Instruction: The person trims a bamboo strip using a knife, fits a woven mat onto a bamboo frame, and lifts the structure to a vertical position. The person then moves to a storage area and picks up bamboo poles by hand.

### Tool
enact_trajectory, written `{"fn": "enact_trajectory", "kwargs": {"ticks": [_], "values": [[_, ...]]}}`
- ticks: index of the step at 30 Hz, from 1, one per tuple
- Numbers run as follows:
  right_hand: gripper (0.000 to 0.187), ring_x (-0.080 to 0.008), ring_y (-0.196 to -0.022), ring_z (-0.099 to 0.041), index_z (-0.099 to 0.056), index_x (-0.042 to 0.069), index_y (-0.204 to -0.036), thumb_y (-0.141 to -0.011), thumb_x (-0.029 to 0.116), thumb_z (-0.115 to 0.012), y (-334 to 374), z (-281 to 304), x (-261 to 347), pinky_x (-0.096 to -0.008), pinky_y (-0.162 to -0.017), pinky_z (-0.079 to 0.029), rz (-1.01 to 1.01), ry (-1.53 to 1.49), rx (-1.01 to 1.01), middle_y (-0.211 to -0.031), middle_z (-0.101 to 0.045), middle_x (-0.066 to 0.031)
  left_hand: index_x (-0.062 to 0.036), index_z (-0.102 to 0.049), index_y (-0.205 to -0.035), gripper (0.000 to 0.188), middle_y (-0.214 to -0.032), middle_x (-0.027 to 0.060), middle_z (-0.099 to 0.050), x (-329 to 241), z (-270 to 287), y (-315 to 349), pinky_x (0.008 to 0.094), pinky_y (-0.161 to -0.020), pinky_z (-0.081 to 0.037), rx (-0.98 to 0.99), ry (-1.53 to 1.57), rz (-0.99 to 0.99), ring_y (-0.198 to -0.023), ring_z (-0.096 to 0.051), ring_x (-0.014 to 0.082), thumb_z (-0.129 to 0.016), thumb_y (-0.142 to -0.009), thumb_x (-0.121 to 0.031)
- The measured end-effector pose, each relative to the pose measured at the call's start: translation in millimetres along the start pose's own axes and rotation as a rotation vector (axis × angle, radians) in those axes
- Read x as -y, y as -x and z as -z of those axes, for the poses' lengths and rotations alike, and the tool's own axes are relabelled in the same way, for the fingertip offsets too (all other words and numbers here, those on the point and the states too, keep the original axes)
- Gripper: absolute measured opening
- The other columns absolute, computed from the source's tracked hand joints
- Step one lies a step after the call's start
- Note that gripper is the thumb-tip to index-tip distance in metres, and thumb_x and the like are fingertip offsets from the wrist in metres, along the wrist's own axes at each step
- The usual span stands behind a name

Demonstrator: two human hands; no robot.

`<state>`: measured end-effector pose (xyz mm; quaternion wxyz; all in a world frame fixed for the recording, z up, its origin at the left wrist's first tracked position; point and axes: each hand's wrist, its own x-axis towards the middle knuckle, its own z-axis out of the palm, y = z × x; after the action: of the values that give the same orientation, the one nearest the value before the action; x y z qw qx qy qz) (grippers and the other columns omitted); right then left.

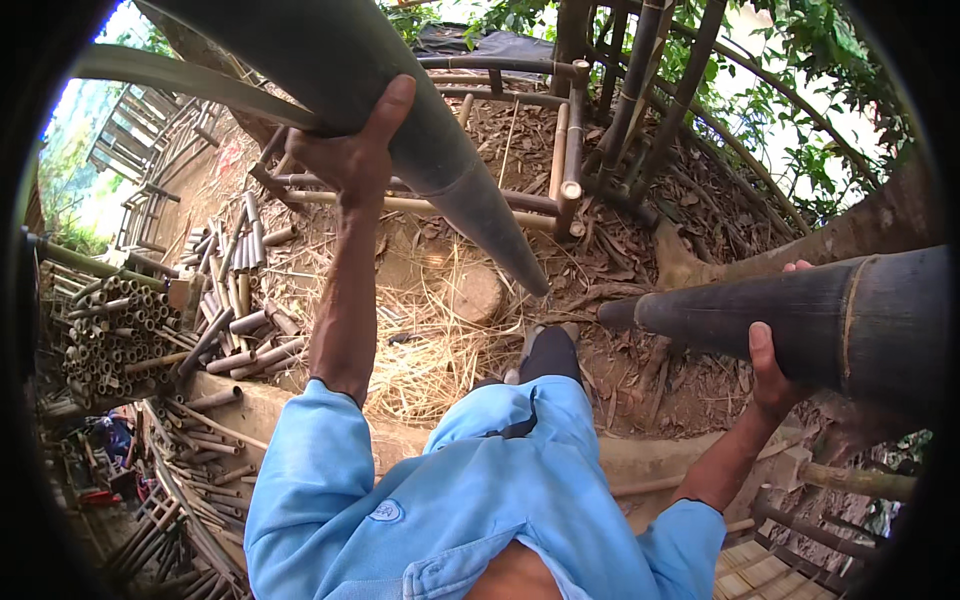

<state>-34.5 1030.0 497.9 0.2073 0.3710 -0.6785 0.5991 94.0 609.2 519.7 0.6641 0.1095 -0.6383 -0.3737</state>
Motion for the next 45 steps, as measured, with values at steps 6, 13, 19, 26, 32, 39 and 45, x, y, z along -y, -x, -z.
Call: {"fn": "enact_trajectory", "kwargs": {"ticks": [6, 13, 19, 26, 32, 39, 45], "values": [[0.077, -0.0323, -0.128, -0.051, -0.034, -0.009, -0.144, -0.076, -0.002, -0.069, -22, -54, -50, -0.0446, -0.113, -0.036, -0.060, -0.063, 0.039, -0.138, -0.051, -0.0232, 0.0101, -0.064, -0.107, 0.075, -0.101, 0.0186, -0.071, 132, 3, 19, 0.0376, -0.081, -0.059, -0.046, -0.201, 0.162, -0.086, -0.070, 0.0259, -0.097, -0.055, -0.032], [0.077, -0.0294, -0.122, -0.056, -0.039, -0.010, -0.139, -0.071, -0.003, -0.073, -69, -114, -92, -0.0418, -0.107, -0.042, -0.012, -0.035, 0.096, -0.131, -0.056, -0.0212, 0.0129, -0.055, -0.118, 0.092, -0.108, 0.0247, -0.065, 229, 21, 19, 0.0436, -0.085, -0.059, -0.055, -0.311, 0.369, -0.093, -0.067, 0.0339, -0.095, -0.053, -0.039], [0.067, -0.0253, -0.109, -0.062, -0.050, -0.008, -0.131, -0.071, 0.003, -0.078, -161, -120, -110, -0.0378, -0.099, -0.048, 0.122, 0.269, 0.038, -0.121, -0.061, -0.0187, 0.0117, -0.060, -0.112, 0.077, -0.104, 0.0209, -0.067, 267, 19, 9, 0.0392, -0.085, -0.057, -0.034, -0.333, 0.414, -0.090, -0.067, 0.0311, -0.095, -0.058, -0.031], [0.069, -0.0225, -0.104, -0.063, -0.053, -0.007, -0.128, -0.069, 0.010, -0.086, -247, -247, -108, -0.0348, -0.098, -0.048, 0.136, 0.349, 0.051, -0.122, -0.062, -0.0148, 0.0066, -0.063, -0.111, 0.076, -0.103, 0.0168, -0.068, 313, 61, -44, 0.0382, -0.079, -0.056, -0.013, -0.539, 0.460, -0.090, -0.066, 0.0266, -0.098, -0.055, -0.031], [0.071, -0.0230, -0.108, -0.063, -0.053, -0.003, -0.128, -0.067, 0.010, -0.089, -285, -397, -144, -0.0355, -0.098, -0.048, 0.123, 0.123, 0.259, -0.119, -0.063, -0.0141, 0.0072, -0.062, -0.111, 0.064, -0.100, 0.0127, -0.069, 396, 85, -100, 0.0345, -0.079, -0.056, 0.004, -0.153, 0.754, -0.087, -0.067, 0.0216, -0.094, -0.063, -0.021], [0.090, -0.0251, -0.110, -0.063, -0.038, 0.003, -0.139, -0.065, 0.013, -0.088, -310, -679, -196, -0.0372, -0.096, -0.051, 0.234, 0.062, 0.489, -0.122, -0.061, -0.0166, 0.0066, -0.063, -0.113, 0.067, -0.101, 0.0122, -0.070, 545, 160, -159, 0.0356, -0.081, -0.056, -0.107, -0.113, 0.811, -0.090, -0.068, 0.0232, -0.093, -0.063, -0.026], [0.094, -0.0296, -0.112, -0.062, -0.038, 0.004, -0.141, -0.059, 0.011, -0.084, -274, -937, -247, -0.0401, -0.097, -0.050, 0.057, 0.128, 0.808, -0.120, -0.060, -0.0199, 0.0046, -0.065, -0.110, 0.056, -0.100, 0.0110, -0.071, 657, 263, -153, 0.0348, -0.083, -0.055, -0.171, -0.306, 0.927, -0.092, -0.068, 0.0213, -0.091, -0.067, -0.022]]}}
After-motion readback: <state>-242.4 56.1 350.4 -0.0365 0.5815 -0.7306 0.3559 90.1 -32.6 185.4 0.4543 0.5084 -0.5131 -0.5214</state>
